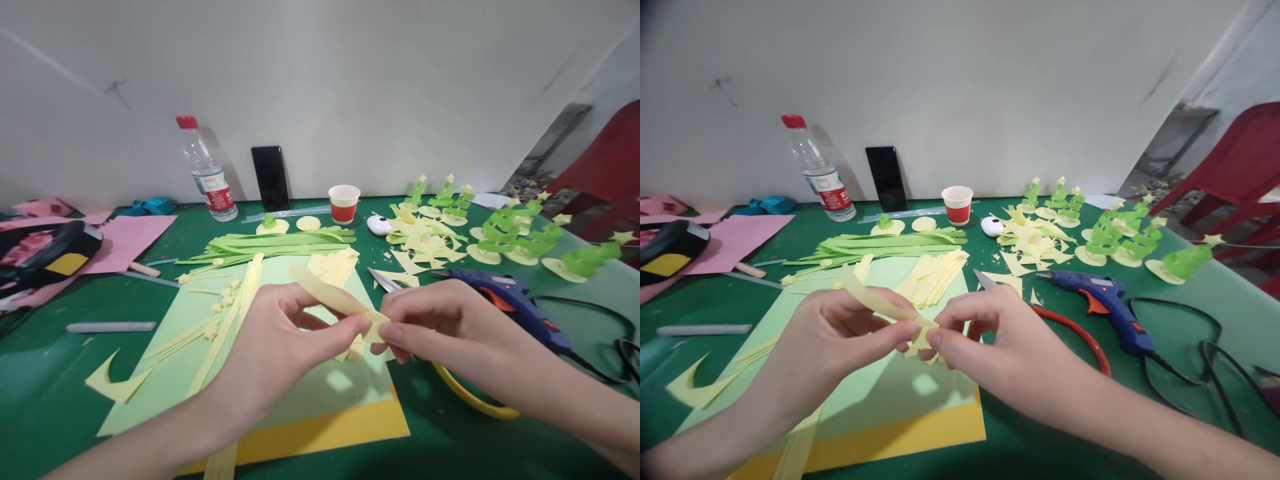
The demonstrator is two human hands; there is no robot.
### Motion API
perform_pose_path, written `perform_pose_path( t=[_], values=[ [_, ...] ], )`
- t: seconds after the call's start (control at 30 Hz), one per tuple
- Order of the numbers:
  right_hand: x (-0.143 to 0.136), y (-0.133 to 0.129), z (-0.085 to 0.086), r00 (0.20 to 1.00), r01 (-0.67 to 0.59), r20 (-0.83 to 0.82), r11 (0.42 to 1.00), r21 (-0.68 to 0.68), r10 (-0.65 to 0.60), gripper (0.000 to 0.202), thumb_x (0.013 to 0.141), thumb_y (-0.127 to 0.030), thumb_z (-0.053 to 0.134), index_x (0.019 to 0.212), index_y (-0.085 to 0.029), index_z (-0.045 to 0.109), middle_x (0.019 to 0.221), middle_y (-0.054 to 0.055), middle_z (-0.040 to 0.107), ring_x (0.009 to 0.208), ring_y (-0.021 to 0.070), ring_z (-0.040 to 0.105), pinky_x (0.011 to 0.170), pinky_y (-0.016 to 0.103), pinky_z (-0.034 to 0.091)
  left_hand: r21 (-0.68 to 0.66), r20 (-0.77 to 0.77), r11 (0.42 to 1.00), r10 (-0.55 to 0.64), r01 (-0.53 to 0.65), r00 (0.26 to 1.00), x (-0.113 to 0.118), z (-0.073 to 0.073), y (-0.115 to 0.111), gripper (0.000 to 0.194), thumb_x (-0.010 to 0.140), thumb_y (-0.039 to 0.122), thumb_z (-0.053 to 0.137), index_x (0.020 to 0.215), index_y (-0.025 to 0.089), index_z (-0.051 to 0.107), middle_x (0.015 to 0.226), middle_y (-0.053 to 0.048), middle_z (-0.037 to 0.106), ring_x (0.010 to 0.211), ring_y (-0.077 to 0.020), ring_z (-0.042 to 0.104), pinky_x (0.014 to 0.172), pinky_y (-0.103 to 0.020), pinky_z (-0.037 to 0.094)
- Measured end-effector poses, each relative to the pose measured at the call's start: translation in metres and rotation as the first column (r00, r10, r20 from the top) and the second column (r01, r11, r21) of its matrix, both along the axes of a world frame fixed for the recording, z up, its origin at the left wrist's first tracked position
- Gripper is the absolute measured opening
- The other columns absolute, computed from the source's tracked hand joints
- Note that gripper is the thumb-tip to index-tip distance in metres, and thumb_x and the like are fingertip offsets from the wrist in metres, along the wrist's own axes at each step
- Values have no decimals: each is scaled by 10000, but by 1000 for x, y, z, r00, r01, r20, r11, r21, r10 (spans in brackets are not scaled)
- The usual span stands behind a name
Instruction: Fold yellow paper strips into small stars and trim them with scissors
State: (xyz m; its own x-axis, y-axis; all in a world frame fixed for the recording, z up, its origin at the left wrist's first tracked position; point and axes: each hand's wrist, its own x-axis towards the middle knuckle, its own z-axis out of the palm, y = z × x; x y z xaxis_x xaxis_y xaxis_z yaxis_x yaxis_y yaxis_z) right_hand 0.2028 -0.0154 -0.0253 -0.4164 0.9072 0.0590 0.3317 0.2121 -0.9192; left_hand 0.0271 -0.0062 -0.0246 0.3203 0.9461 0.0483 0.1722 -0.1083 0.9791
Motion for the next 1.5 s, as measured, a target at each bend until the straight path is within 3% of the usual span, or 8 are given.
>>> perform_pose_path(
  t=[0.37,0.6,0.7,0.9,1.1,1.3,1.43,1.5],
  values=[
    [-2,-9,-1,996,48,-70,991,-122,-57,345,823,-456,581,666,-173,703,532,19,593,539,154,585,467,236,456,679,-19,731,-73,66,997,-6,-9,-3,277,741,-20,667,824,234,742,790,-5,761,724,-137,674,677,-227,545],
    [0,-7,-1,971,-121,-238,926,-358,35,343,863,-341,485,597,-176,625,543,2,570,444,99,496,461,219,446,518,74,856,-43,-2,996,-7,-7,-2,243,719,5,712,697,244,748,702,42,714,649,-98,645,626,-172,530],
    [-1,-3,0,986,49,-156,993,-110,-66,192,814,-213,517,651,-188,616,640,1,617,539,101,536,506,197,447,334,109,939,47,-82,993,-4,-4,-2,207,683,44,741,632,244,731,646,67,718,589,-88,633,545,-137,519],
    [-4,-3,2,983,159,-122,961,228,-134,116,760,-179,591,660,-206,642,627,-23,652,552,96,558,484,161,450,17,177,997,72,-76,982,0,0,-1,144,653,105,753,612,239,724,632,80,720,566,-76,642,506,-97,524],
    [-5,-3,4,971,211,-141,968,132,-193,158,722,-178,599,567,-175,629,494,-39,576,425,51,465,377,126,367,163,-99,986,-21,37,995,2,-1,-3,94,732,174,687,641,197,698,637,44,726,579,-98,641,531,-131,485],
    [-8,-4,2,969,206,-165,968,145,-181,151,714,-135,603,582,-186,658,515,-33,611,430,58,483,367,124,388,290,-287,919,-181,266,941,0,-8,-6,383,920,236,422,576,167,578,544,39,595,516,-74,563,543,-138,422],
    [-8,-7,-4,972,204,-176,926,318,-153,144,749,-121,606,661,-206,682,610,-5,689,519,115,609,415,173,480,246,-235,923,-238,295,942,-1,-8,-7,367,922,218,391,581,174,521,568,40,551,555,-75,558,569,-127,422],
    [-5,-9,-7,984,174,-117,835,522,-131,180,779,-77,575,728,-204,693,661,11,715,574,128,651,459,183,518,200,-195,931,-268,306,944,-1,-6,-7,360,918,213,389,582,178,514,582,35,564,585,-86,580,599,-135,438]
  ],
)
